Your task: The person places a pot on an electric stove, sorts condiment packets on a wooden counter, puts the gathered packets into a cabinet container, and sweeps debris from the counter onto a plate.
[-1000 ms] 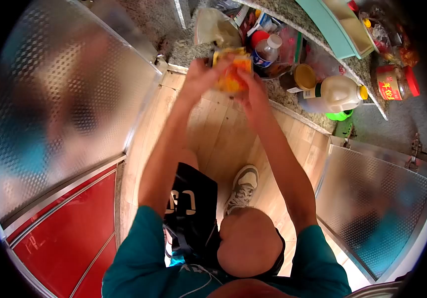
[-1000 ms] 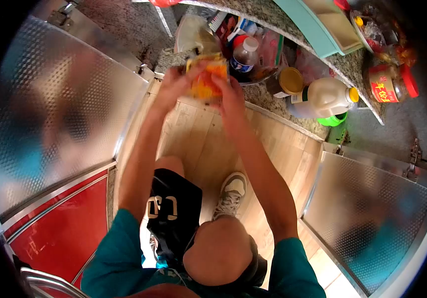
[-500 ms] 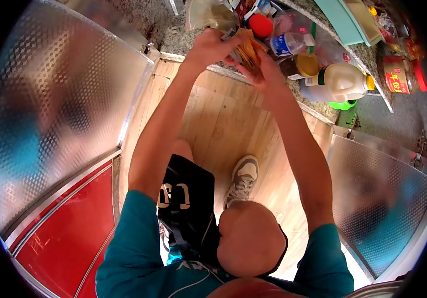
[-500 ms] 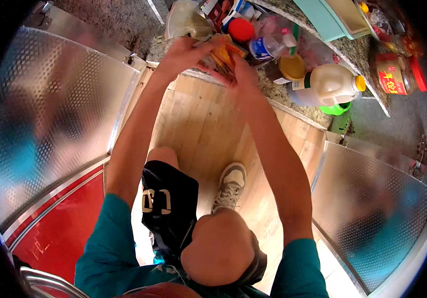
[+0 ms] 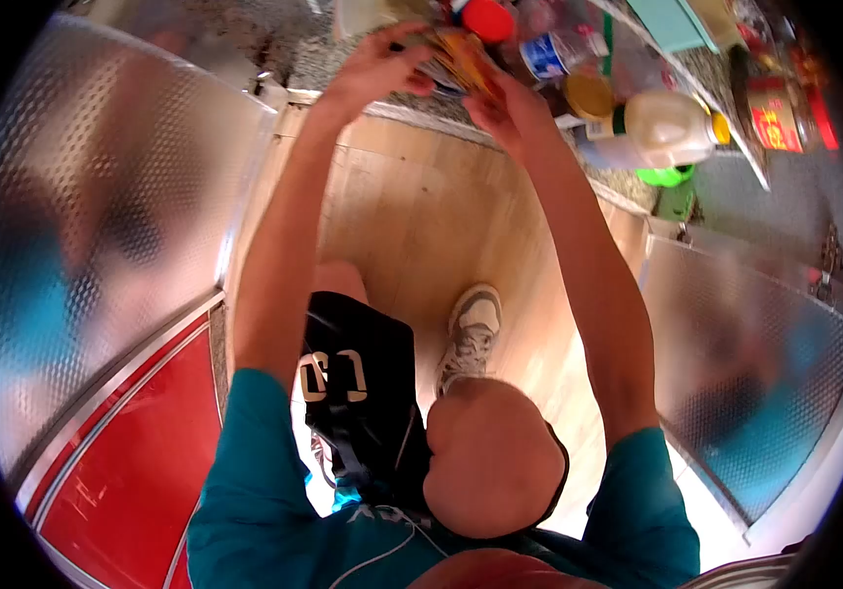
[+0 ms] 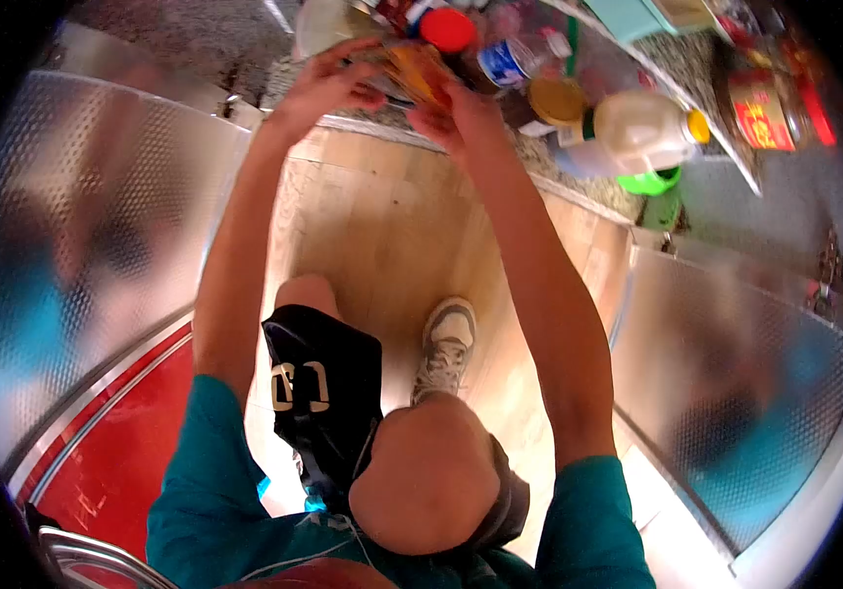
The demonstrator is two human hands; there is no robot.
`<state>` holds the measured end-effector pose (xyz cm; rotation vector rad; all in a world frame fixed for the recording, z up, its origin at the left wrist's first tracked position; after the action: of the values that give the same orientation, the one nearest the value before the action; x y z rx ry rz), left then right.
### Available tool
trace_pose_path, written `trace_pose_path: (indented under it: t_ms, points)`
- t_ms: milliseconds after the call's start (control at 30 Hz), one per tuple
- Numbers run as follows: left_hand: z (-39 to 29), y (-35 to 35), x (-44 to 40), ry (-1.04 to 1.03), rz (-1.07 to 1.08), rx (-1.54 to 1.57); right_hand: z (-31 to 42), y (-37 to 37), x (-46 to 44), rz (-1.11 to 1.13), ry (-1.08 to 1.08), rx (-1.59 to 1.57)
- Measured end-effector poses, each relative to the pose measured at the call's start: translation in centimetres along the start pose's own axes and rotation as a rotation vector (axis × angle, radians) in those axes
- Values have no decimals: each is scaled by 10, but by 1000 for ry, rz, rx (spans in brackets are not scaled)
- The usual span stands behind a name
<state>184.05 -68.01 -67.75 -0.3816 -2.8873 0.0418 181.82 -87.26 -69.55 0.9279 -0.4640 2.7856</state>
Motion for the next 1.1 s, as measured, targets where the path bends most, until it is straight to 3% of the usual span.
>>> trace_pose_path:
  t_ms: [33,100,167,233,267,367,433,500,567,633,767,833,867,967,1033,1067,1100]
  points:
    - [5,0,4,-79,90,94,0,-3,2,120,-126,-196]
    - [13,5,9,-166,130,65,0,-6,2,60,-90,-174]
    - [22,8,12,-256,154,31,-4,-10,-11,145,-124,-182]
    - [16,4,15,-357,-70,-392,-6,-11,-14,207,-155,-184]
    - [15,1,17,-296,-140,-598,-7,-11,-14,243,-173,-243]
    - [5,-14,19,-475,-209,-680,2,-5,6,267,-152,-352]
    - [-3,-23,20,-377,-232,-732,4,-3,28,243,-119,-405]
    - [-11,-36,23,-588,-214,-574,-2,8,45,117,105,-137]
    - [18,-31,11,-547,-292,-655,-14,20,48,175,119,-99]
    - [15,-40,6,-609,-393,-822,-28,29,46,56,410,61]
    - [10,-54,-6,-700,-534,-832,-39,55,12,-64,587,186]
    - [12,-60,-14,-643,-569,-839,-34,61,-10,-279,821,544]
    - [14,-62,-20,-594,-569,-882,-35,61,-21,-273,834,545]
    - [11,-60,-32,-590,-600,-951,-24,55,-42,-253,753,328]
    - [4,-61,-28,-524,-503,-968,-19,51,-47,-261,524,93]
    - [3,-61,-27,-516,-496,-988,-15,45,-48,-123,642,-74]
    - [3,-62,-25,-518,-497,-991,-14,44,-52,-121,644,-77]
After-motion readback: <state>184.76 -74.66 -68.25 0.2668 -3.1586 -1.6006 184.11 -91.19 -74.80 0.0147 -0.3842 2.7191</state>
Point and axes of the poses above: each hand's wrist, its own x-axis away from the middle knuckle, its own y-axis out of the back of the hand, z = x × y, the point moved 2 cm from there along -x, towards the middle knuckle, and after that the axes turned 2 degrees about -z, right-handed, at the moved point
